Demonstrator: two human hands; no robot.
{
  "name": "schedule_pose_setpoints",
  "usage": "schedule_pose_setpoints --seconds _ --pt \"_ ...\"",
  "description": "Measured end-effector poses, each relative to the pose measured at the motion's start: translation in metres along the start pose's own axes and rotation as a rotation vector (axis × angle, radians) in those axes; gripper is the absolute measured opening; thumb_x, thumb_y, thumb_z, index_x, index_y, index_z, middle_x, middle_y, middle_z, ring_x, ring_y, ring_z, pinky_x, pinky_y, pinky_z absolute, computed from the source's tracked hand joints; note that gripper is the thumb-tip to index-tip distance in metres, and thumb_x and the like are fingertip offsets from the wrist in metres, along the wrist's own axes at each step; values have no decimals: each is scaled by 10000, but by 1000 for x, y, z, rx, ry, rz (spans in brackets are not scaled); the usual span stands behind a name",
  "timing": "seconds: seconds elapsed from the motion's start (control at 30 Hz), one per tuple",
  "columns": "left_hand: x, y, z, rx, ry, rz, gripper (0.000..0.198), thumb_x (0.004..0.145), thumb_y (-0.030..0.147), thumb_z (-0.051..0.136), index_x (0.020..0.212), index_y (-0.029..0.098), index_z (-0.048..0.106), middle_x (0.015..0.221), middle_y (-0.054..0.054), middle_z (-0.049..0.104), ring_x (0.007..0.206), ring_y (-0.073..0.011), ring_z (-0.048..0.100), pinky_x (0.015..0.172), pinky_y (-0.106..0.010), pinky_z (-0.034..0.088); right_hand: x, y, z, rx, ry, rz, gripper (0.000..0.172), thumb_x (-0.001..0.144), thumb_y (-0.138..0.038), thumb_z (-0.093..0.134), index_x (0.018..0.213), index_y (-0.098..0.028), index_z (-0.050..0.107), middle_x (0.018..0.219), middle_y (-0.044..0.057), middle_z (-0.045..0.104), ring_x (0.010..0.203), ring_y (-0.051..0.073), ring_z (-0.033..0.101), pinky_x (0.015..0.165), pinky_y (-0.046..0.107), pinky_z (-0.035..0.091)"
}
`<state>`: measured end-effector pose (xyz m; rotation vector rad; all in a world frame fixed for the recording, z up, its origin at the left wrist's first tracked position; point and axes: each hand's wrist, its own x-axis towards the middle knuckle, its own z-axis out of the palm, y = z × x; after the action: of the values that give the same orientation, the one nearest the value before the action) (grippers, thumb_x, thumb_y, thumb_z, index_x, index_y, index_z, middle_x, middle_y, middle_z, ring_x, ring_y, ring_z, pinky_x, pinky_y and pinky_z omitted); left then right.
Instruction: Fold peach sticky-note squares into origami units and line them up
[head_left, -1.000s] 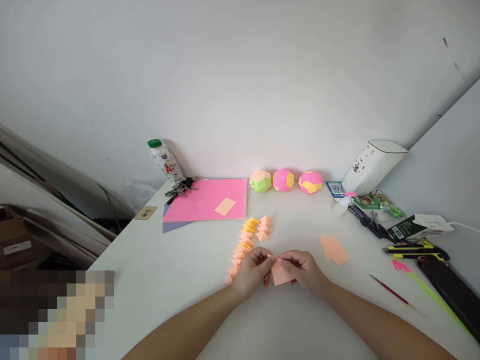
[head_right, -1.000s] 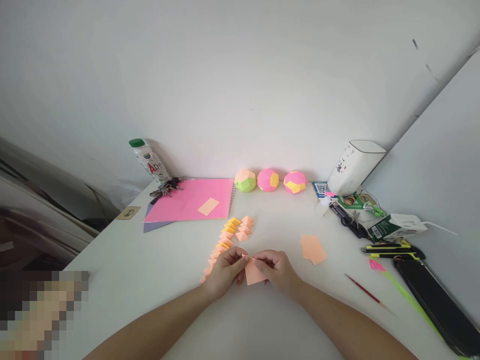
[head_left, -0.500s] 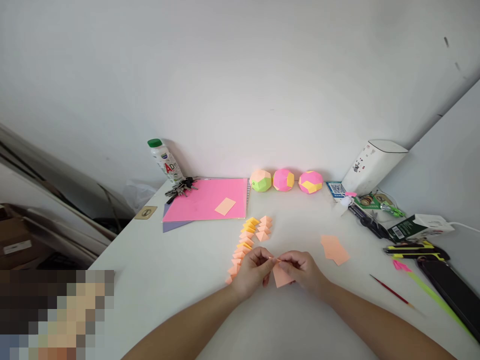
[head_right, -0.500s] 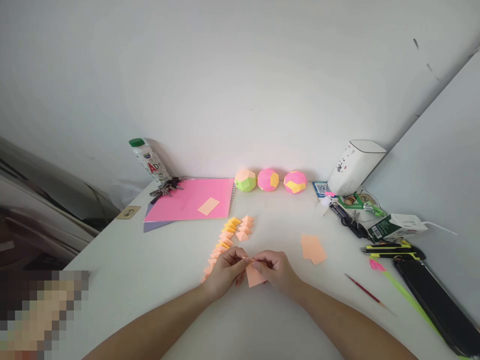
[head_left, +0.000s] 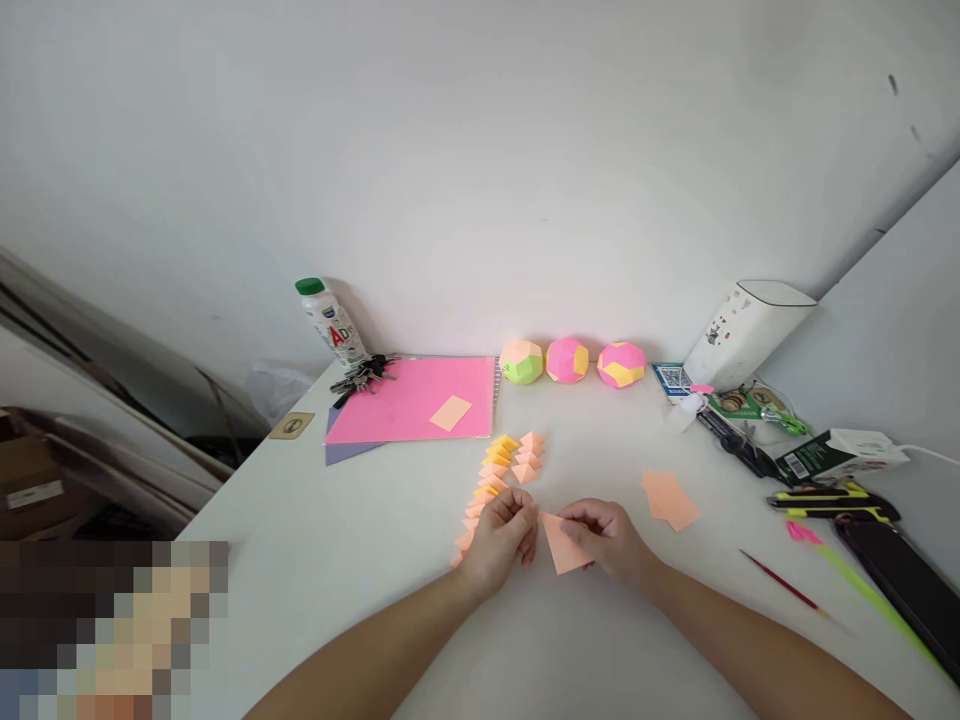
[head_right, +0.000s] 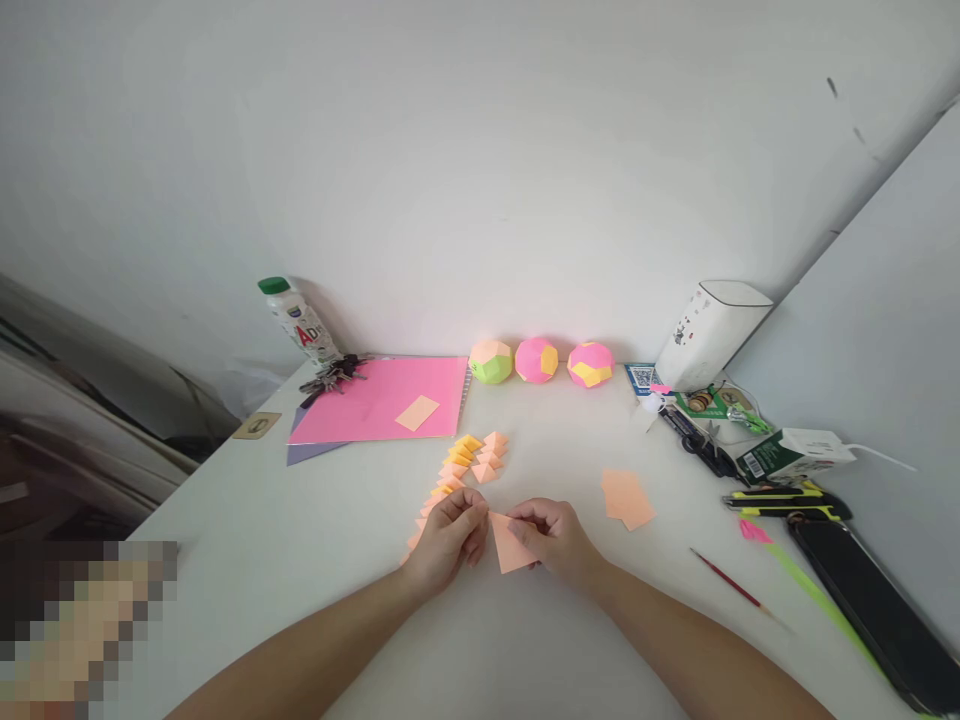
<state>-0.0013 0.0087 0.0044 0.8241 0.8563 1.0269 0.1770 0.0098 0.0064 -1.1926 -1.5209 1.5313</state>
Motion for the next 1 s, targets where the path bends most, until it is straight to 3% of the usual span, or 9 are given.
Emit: schedule_pose_setpoints --seconds 0.13,0.3,0.53,0.83,1.0 --pt "-2 0 1 100 -20 -4 270 734 406 646 797 197 487 455 104 430 349 -63 377 362 -192 345 0 2 -1 -31 -9 -37 287 822 -431 596 824 -157 681 615 -5 560 517 113 473 457 224 394" --pt "-5 -3 2 347 -60 -27 231 766 383 612 750 188 490 417 94 449 323 -71 429 352 -180 284 1 6 -1 -72 -56 -117 281 841 -409 580 821 -153 694 616 1 587 535 116 483 491 233 378" --pt "-4 -6 0 320 -60 -18 165 754 291 596 712 190 472 394 97 448 313 -71 427 349 -176 296 0 0 1 -58 -76 -88 273 835 -407 586 774 -155 670 636 11 615 562 131 520 515 240 391" --pt "-5 3 2 48 -15 -2 172 741 299 590 706 190 462 387 96 458 304 -65 373 343 -191 333 2 -1 -5 19 -61 -27 244 811 -390 617 743 -156 623 611 -23 509 527 98 423 488 220 339" --pt "-5 0 2 263 -74 -25 204 735 334 631 758 182 497 430 91 470 336 -71 430 369 -187 339 2 -2 -3 -3 -100 -77 221 821 -371 603 730 -170 625 623 -14 538 551 115 460 517 236 358"
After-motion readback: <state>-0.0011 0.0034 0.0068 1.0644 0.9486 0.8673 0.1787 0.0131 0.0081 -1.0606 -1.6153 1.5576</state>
